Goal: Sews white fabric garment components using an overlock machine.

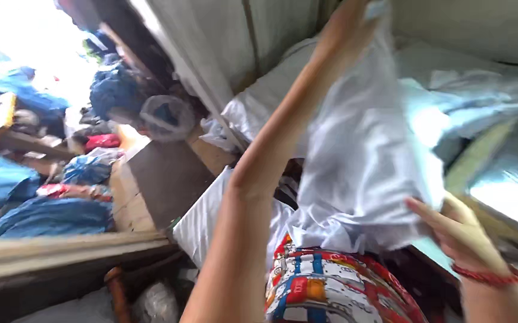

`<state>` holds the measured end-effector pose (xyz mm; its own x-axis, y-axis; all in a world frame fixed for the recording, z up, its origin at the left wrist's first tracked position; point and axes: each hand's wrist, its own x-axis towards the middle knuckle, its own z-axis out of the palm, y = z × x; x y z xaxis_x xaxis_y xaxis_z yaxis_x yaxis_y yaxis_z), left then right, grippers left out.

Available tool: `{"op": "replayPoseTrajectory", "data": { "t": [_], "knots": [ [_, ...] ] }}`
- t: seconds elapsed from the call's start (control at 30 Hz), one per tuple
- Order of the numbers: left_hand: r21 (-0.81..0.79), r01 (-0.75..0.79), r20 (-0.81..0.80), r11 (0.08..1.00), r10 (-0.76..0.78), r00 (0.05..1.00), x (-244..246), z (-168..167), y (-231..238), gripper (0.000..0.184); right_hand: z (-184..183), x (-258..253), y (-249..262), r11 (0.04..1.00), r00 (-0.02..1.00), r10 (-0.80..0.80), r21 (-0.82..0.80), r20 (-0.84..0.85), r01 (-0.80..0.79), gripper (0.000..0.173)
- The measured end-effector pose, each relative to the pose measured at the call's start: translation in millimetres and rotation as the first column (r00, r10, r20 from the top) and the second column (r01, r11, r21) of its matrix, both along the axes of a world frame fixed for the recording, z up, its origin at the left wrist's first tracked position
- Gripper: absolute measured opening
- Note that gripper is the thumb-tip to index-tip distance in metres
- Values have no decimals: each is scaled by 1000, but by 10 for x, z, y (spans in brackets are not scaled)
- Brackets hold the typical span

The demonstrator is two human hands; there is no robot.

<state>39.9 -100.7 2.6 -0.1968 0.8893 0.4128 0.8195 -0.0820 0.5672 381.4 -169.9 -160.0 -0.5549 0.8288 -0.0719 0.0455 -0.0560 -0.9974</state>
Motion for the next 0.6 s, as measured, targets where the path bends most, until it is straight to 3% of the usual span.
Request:
{"op": "replayPoseTrajectory", "data": {
  "t": [0.07,0.2,0.33,0.4,0.47,0.53,0.6],
  "knots": [
    [-149,33,-39,988,-39,998,281,-381,-173,61,-111,-35,8,1000,1000,-3,-5,-21,3,39],
    [-56,411,48,910,-408,912,956,-1125,-636,29,-193,-32,-9,997,1000,-26,-66,-6,26,37],
    [33,552,115,833,-552,826,1310,-1600,-919,22,-287,24,-12,981,997,-74,-180,5,74,44],
    [1,528,96,849,-525,846,1375,-1602,-890,29,-290,18,-35,979,997,-78,-191,-11,74,44],
    [-159,457,5,875,-462,887,1428,-1474,-804,41,-251,-5,-67,980,997,-67,-189,-28,60,43],
    [-376,390,-69,840,-446,893,1454,-1347,-671,52,-225,-26,-89,985,998,-45,-170,-47,36,43],
    [-458,420,-65,783,-501,863,1422,-1311,-518,44,-211,-30,-99,985,999,-27,-173,-48,18,44]
  ]
}}
